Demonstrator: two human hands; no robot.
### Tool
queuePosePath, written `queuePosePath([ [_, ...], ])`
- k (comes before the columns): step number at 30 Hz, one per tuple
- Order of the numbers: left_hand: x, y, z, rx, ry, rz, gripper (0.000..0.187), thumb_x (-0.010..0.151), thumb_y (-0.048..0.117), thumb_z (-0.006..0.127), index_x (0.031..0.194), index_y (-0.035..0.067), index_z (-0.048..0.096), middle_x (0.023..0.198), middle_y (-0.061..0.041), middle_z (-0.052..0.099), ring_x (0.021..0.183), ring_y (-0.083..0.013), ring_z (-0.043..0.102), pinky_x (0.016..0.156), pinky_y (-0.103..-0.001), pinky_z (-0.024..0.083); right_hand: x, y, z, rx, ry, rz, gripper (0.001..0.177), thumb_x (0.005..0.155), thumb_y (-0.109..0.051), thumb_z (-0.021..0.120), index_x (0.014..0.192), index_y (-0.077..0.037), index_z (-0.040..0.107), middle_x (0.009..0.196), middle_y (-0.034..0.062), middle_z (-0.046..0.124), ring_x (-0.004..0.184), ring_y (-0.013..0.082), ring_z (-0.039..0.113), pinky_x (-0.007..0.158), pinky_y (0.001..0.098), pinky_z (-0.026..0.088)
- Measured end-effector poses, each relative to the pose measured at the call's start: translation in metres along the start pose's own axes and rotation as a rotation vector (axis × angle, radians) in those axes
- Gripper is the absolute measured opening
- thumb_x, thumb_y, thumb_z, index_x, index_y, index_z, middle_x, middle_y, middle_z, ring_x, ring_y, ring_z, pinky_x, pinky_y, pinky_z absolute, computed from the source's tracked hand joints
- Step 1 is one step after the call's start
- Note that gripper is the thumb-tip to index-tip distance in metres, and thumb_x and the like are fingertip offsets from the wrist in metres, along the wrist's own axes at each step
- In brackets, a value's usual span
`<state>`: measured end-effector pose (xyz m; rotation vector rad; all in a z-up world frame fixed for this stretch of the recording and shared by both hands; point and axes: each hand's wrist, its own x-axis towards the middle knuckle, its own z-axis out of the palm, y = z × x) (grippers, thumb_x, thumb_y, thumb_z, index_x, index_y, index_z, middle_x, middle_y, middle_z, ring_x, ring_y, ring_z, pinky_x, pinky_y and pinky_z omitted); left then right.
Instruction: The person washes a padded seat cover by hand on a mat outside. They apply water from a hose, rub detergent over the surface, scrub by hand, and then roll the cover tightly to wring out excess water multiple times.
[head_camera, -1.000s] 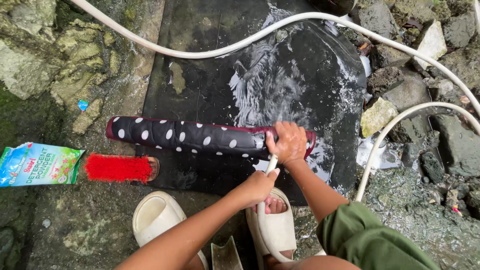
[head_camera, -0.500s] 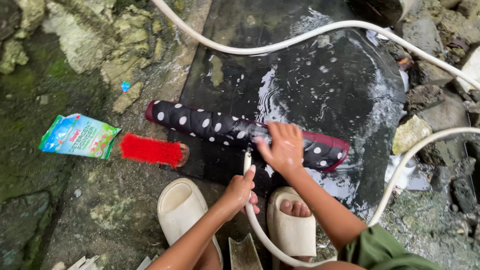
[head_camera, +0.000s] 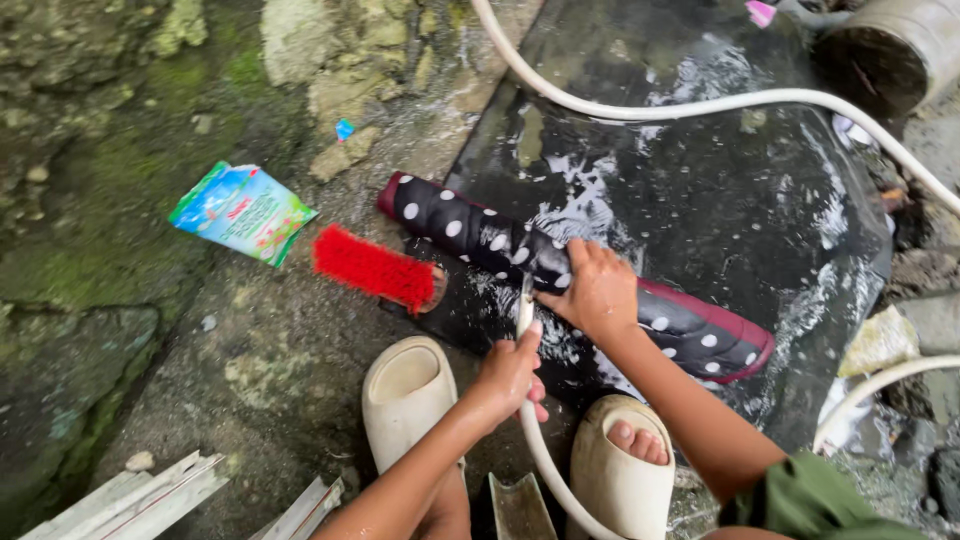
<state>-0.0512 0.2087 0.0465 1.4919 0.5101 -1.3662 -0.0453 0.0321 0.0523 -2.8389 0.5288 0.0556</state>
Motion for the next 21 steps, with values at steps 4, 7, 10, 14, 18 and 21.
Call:
queuePosePath([
  [4, -0.005, 0.001, -0.009, -0.063, 0.023, 0.033, 0.061, 0.096, 0.061, 0.054, 0.093, 0.0, 0.05, 0.058, -0.006, 0.048, 0.043, -0.018, 0.052, 0.042, -0.047, 0.057, 0.015, -0.02, -0.017, -0.042, -0.049, -0.019, 0.095, 0.055, -0.07, 0.087, 0.117, -0.004, 0.057, 0.102, 0.0172, 0.068, 0.101, 0.0349, 0.067, 0.087, 0.0471, 0.053],
  [7, -0.014, 0.004, -0.017, -0.076, 0.005, 0.067, 0.064, 0.097, 0.063, 0.052, 0.093, -0.001, 0.05, 0.056, -0.008, 0.05, 0.042, -0.0206, 0.055, 0.041, -0.045, 0.057, 0.043, -0.047, -0.016, -0.048, 0.198, -0.277, 0.121, 0.044, -0.078, 0.083, 0.129, 0.002, 0.053, 0.111, 0.0245, 0.066, 0.102, 0.0404, 0.066, 0.087, 0.0514, 0.054],
  [10, -0.028, 0.007, -0.024, -0.063, -0.013, 0.064, 0.064, 0.096, 0.064, 0.048, 0.093, 0.0, 0.052, 0.054, -0.011, 0.055, 0.043, -0.0251, 0.061, 0.04, -0.041, 0.053, 0.068, -0.077, 0.0, 0.011, 0.009, -0.255, 0.129, 0.051, -0.074, 0.085, 0.143, 0.005, 0.04, 0.114, 0.0259, 0.066, 0.1, 0.0414, 0.067, 0.08, 0.0503, 0.056],
  [14, -0.041, 0.001, -0.04, -0.119, -0.05, 0.148, 0.063, 0.097, 0.065, 0.045, 0.095, 0.003, 0.056, 0.059, -0.013, 0.066, 0.048, -0.024, 0.069, 0.041, -0.035, 0.05, 0.075, -0.079, 0.019, -0.052, -0.235, -0.176, 0.078, 0.076, -0.062, 0.082, 0.122, -0.005, 0.054, 0.1, 0.0187, 0.073, 0.096, 0.0368, 0.073, 0.083, 0.0454, 0.059],
  [18, -0.044, -0.012, -0.049, -0.368, 0.021, 0.188, 0.057, 0.099, 0.062, 0.049, 0.092, 0.005, 0.052, 0.057, -0.011, 0.059, 0.045, -0.0234, 0.064, 0.045, -0.036, 0.057, 0.078, -0.084, 0.019, -0.105, -0.23, -0.153, 0.083, 0.071, -0.061, 0.083, 0.124, -0.004, 0.053, 0.094, 0.0177, 0.073, 0.087, 0.0365, 0.074, 0.076, 0.0477, 0.059],
  [21, -0.043, -0.016, -0.05, -0.453, 0.072, 0.229, 0.054, 0.099, 0.059, 0.05, 0.089, 0.007, 0.051, 0.054, -0.009, 0.055, 0.041, -0.022, 0.059, 0.042, -0.036, 0.054, 0.095, -0.098, 0.011, -0.101, -0.297, -0.106, 0.1, 0.068, -0.072, 0.083, 0.128, 0.001, 0.05, 0.105, 0.0218, 0.071, 0.1, 0.0389, 0.071, 0.082, 0.0477, 0.057],
])
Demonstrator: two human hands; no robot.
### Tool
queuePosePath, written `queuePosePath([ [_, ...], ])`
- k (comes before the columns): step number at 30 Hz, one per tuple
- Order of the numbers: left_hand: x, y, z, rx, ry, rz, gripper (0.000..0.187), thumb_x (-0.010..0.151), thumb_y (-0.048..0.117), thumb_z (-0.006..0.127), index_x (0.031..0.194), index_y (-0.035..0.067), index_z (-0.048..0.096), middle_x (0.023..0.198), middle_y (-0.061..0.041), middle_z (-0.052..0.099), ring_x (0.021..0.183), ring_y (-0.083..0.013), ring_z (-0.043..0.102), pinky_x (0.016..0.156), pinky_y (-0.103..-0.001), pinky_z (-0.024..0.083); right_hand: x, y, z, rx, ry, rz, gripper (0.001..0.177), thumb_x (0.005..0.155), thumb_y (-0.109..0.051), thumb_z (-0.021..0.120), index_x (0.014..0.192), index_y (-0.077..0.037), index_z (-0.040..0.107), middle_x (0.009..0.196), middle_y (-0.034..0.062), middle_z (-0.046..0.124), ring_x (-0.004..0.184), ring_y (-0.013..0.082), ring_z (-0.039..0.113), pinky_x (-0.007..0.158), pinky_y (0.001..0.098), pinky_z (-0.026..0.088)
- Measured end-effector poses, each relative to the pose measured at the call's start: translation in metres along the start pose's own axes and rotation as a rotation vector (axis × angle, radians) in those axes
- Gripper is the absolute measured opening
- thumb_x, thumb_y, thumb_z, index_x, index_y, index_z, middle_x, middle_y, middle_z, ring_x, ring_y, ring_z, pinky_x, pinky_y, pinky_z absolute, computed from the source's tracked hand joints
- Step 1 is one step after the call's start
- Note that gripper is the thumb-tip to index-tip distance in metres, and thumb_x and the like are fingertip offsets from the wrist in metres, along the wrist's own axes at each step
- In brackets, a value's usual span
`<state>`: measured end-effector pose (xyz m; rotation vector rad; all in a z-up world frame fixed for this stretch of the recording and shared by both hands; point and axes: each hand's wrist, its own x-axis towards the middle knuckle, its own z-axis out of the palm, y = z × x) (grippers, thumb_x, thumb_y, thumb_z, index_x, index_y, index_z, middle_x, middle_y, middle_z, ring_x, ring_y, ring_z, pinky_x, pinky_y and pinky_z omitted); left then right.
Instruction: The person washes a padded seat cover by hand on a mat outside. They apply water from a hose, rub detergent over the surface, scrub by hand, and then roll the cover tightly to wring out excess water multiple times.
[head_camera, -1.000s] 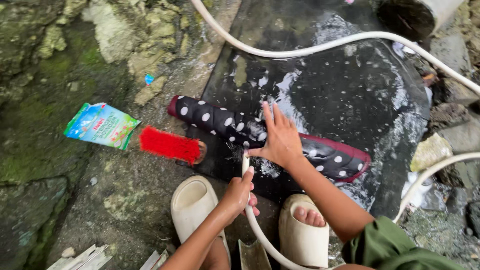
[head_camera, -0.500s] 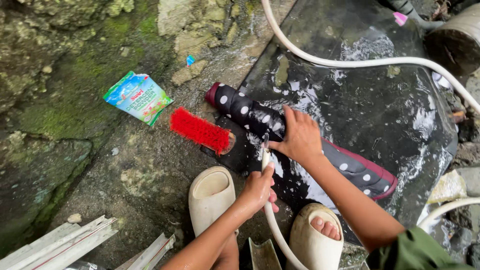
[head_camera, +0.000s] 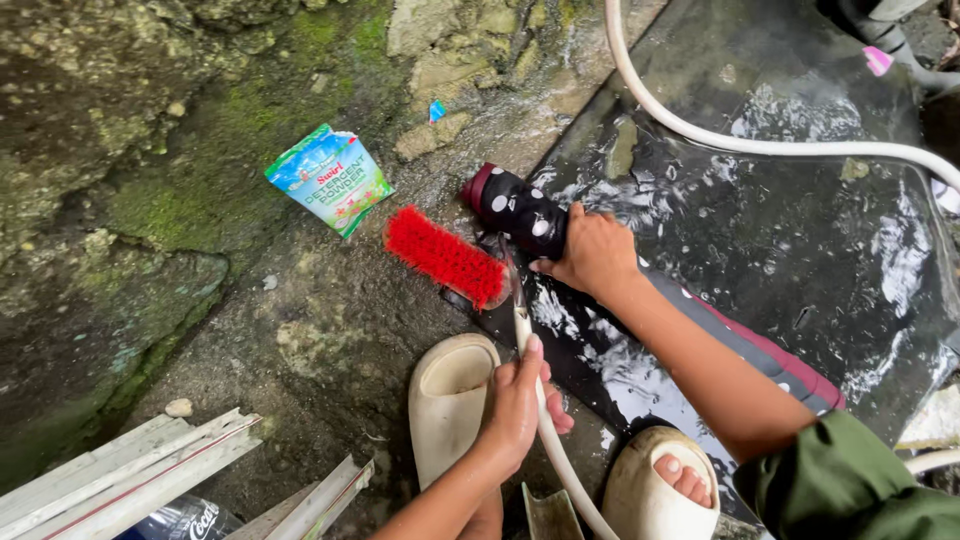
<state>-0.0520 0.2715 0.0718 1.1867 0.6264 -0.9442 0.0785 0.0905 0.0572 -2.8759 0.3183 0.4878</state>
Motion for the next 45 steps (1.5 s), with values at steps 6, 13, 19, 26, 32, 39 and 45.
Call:
queuePosePath([
  [6, -0.003, 0.0, 0.006, -0.046, -0.053, 0.111, 0.054, 0.101, 0.057, 0.05, 0.086, 0.006, 0.052, 0.053, -0.008, 0.053, 0.04, -0.0217, 0.058, 0.039, -0.035, 0.05, 0.043, -0.051, -0.003, 0.088, 0.246, -0.173, 0.119, 0.062, -0.073, 0.084, 0.14, 0.007, 0.044, 0.128, 0.0306, 0.06, 0.112, 0.0461, 0.061, 0.085, 0.0499, 0.054],
  [13, 0.003, -0.001, 0.001, -0.136, -0.029, 0.074, 0.052, 0.1, 0.058, 0.052, 0.084, 0.008, 0.049, 0.053, -0.006, 0.051, 0.038, -0.0188, 0.053, 0.038, -0.034, 0.049, 0.062, -0.05, 0.016, 0.045, 0.166, -0.241, 0.061, 0.084, -0.045, 0.077, 0.123, -0.002, 0.059, 0.109, 0.0198, 0.071, 0.102, 0.0383, 0.069, 0.087, 0.0463, 0.056],
  [19, -0.006, 0.001, 0.001, -0.142, 0.004, 0.084, 0.053, 0.099, 0.058, 0.052, 0.085, 0.008, 0.048, 0.054, -0.005, 0.049, 0.038, -0.017, 0.052, 0.037, -0.033, 0.047, 0.082, -0.066, 0.001, -0.144, 0.059, -0.211, 0.09, 0.066, -0.077, 0.078, 0.113, -0.002, 0.064, 0.11, 0.0149, 0.071, 0.106, 0.0369, 0.068, 0.084, 0.0482, 0.055],
  [26, -0.015, 0.006, 0.012, -0.166, -0.013, 0.168, 0.053, 0.104, 0.055, 0.053, 0.087, 0.005, 0.049, 0.058, -0.002, 0.047, 0.044, -0.0137, 0.05, 0.039, -0.033, 0.048, 0.064, -0.085, -0.008, 0.024, 0.042, -0.252, 0.087, 0.066, -0.082, 0.072, 0.121, -0.015, 0.064, 0.106, 0.0195, 0.07, 0.095, 0.0377, 0.071, 0.078, 0.0487, 0.057],
  [32, -0.017, 0.005, 0.011, -0.135, -0.016, 0.17, 0.052, 0.102, 0.055, 0.05, 0.084, 0.006, 0.048, 0.053, -0.004, 0.046, 0.037, -0.0168, 0.048, 0.037, -0.031, 0.042, 0.077, -0.082, 0.014, 0.02, 0.159, -0.268, 0.043, 0.097, -0.051, 0.064, 0.109, -0.011, 0.067, 0.1, 0.0226, 0.071, 0.091, 0.0381, 0.073, 0.079, 0.0469, 0.058],
  [39, -0.009, -0.001, 0.009, -0.162, -0.026, 0.161, 0.051, 0.104, 0.055, 0.051, 0.085, 0.007, 0.048, 0.054, -0.003, 0.045, 0.04, -0.0149, 0.046, 0.038, -0.032, 0.045, 0.077, -0.075, 0.007, 0.101, 0.204, -0.28, 0.056, 0.081, -0.049, 0.072, 0.117, -0.007, 0.063, 0.098, 0.0206, 0.072, 0.091, 0.0405, 0.072, 0.078, 0.0497, 0.057],
  [45, -0.011, 0.001, 0.009, -0.131, -0.031, 0.155, 0.052, 0.102, 0.056, 0.05, 0.085, 0.006, 0.049, 0.052, -0.004, 0.046, 0.037, -0.0167, 0.049, 0.037, -0.032, 0.045, 0.071, -0.074, 0.018, 0.028, 0.173, -0.186, 0.077, 0.074, -0.064, 0.079, 0.109, 0.001, 0.058, 0.102, 0.0227, 0.071, 0.096, 0.0377, 0.072, 0.082, 0.0459, 0.057],
])
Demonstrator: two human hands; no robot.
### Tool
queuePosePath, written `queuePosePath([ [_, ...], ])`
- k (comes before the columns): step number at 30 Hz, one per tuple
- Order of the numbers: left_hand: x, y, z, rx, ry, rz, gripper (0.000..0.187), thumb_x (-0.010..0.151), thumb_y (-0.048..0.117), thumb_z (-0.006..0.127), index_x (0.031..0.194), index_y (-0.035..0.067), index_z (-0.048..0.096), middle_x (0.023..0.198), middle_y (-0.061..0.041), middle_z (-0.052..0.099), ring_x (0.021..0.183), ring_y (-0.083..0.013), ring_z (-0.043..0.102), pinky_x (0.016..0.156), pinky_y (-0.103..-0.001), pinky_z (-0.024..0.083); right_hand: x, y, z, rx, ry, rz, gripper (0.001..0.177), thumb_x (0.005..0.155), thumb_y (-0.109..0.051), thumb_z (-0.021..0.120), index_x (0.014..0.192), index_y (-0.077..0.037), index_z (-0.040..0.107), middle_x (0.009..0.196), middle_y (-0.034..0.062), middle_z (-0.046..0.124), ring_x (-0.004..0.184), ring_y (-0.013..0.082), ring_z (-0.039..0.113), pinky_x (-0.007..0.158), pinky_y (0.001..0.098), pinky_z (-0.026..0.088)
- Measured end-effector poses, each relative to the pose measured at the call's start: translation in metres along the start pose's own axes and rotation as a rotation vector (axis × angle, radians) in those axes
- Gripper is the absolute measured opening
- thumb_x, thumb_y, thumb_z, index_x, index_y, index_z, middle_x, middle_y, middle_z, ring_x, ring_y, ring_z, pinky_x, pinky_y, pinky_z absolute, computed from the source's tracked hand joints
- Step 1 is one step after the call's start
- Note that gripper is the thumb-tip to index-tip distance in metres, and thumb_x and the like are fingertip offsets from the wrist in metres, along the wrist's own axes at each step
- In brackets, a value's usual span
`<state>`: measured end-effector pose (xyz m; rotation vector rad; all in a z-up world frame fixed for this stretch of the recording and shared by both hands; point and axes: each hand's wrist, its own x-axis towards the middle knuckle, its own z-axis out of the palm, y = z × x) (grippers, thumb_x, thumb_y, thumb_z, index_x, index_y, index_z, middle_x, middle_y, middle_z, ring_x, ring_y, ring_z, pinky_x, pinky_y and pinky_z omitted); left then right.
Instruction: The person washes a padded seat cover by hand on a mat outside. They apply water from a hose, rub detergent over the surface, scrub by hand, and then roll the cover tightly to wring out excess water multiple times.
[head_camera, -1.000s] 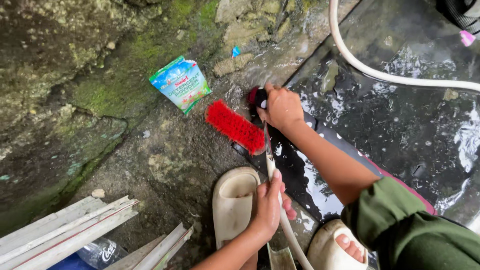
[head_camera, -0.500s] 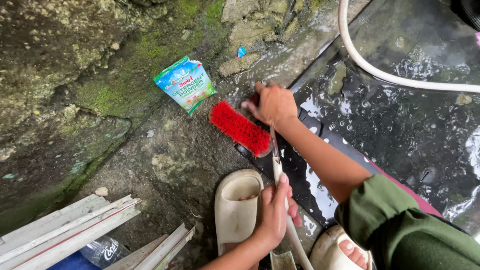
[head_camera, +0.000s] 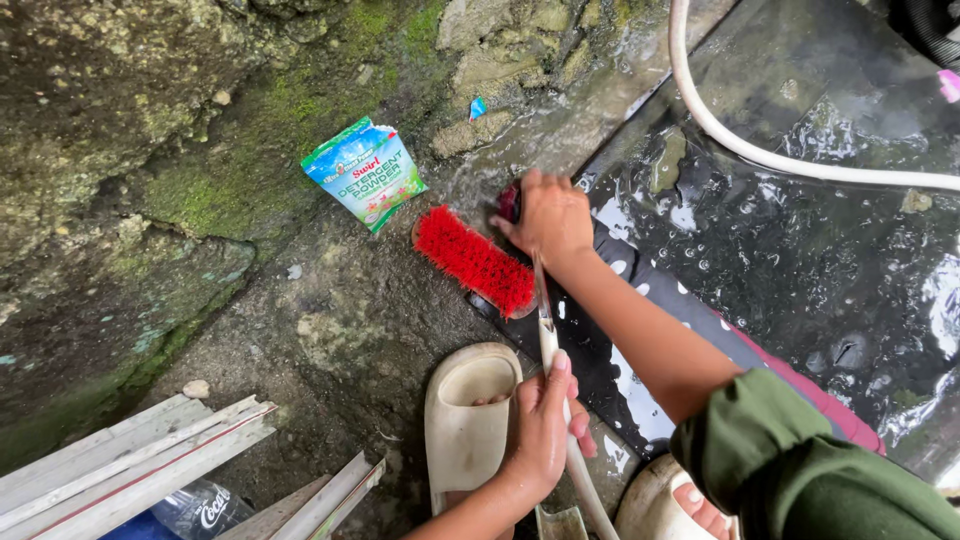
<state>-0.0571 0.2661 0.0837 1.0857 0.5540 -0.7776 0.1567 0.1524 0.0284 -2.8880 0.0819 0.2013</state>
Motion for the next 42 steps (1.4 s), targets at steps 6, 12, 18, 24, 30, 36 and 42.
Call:
queuePosePath([
  [6, 0.004, -0.004, -0.003, 0.046, 0.007, -0.033, 0.055, 0.102, 0.057, 0.049, 0.085, 0.005, 0.049, 0.052, -0.003, 0.045, 0.037, -0.0158, 0.048, 0.035, -0.033, 0.045, 0.007, 0.009, -0.006, 0.007, -0.118, -0.04, 0.071, 0.087, -0.06, 0.074, 0.123, -0.001, 0.055, 0.108, 0.0217, 0.07, 0.106, 0.0364, 0.071, 0.09, 0.0452, 0.058],
  [12, 0.018, -0.008, 0.004, 0.176, 0.021, -0.101, 0.057, 0.102, 0.059, 0.048, 0.083, 0.005, 0.05, 0.05, -0.001, 0.043, 0.034, -0.0136, 0.044, 0.032, -0.033, 0.045, -0.059, 0.003, -0.035, -0.067, 0.237, -0.008, 0.126, 0.054, -0.08, 0.074, 0.142, 0.006, 0.048, 0.101, 0.0234, 0.066, 0.093, 0.041, 0.068, 0.074, 0.0554, 0.055],
  [18, 0.023, -0.006, 0.017, 0.22, -0.011, -0.096, 0.057, 0.102, 0.058, 0.048, 0.079, 0.005, 0.048, 0.05, -0.001, 0.043, 0.033, -0.0129, 0.044, 0.031, -0.034, 0.045, -0.038, 0.028, -0.012, -0.003, 0.057, 0.103, 0.088, 0.083, -0.081, 0.063, 0.109, 0.003, 0.054, 0.095, 0.0228, 0.068, 0.09, 0.039, 0.072, 0.07, 0.0475, 0.059],
  [24, 0.02, -0.007, 0.03, 0.237, -0.019, -0.089, 0.055, 0.102, 0.058, 0.048, 0.081, 0.007, 0.047, 0.05, -0.002, 0.044, 0.033, -0.0131, 0.044, 0.031, -0.033, 0.043, -0.044, 0.047, -0.022, 0.119, -0.021, 0.067, 0.089, 0.08, -0.076, 0.071, 0.121, 0.001, 0.053, 0.101, 0.0228, 0.07, 0.096, 0.0404, 0.071, 0.08, 0.0491, 0.057],
  [30, 0.021, 0.0, 0.029, 0.289, -0.001, -0.089, 0.057, 0.101, 0.058, 0.047, 0.081, 0.006, 0.05, 0.05, -0.001, 0.044, 0.033, -0.0132, 0.044, 0.031, -0.034, 0.044, -0.096, 0.057, -0.042, 0.093, 0.156, 0.011, 0.136, 0.044, -0.073, 0.087, 0.147, 0.001, 0.039, 0.106, 0.0245, 0.066, 0.096, 0.044, 0.069, 0.08, 0.052, 0.055],
  [36, 0.023, -0.005, 0.034, 0.319, 0.022, -0.114, 0.054, 0.101, 0.057, 0.049, 0.081, 0.006, 0.049, 0.05, -0.001, 0.043, 0.033, -0.0136, 0.043, 0.031, -0.034, 0.043, -0.092, 0.059, -0.018, -0.015, -0.021, 0.124, 0.086, 0.072, -0.066, 0.084, 0.118, -0.001, 0.051, 0.1, 0.0184, 0.069, 0.098, 0.0359, 0.07, 0.08, 0.0468, 0.057],
  [42, 0.019, -0.029, 0.042, 0.351, 0.03, -0.163, 0.057, 0.101, 0.058, 0.048, 0.079, 0.005, 0.049, 0.049, -0.003, 0.044, 0.032, -0.0153, 0.044, 0.03, -0.034, 0.041, -0.101, 0.067, -0.033, 0.046, 0.006, 0.084, 0.088, 0.067, -0.059, 0.087, 0.125, -0.004, 0.051, 0.105, 0.0196, 0.069, 0.099, 0.0382, 0.068, 0.083, 0.0476, 0.055],
])
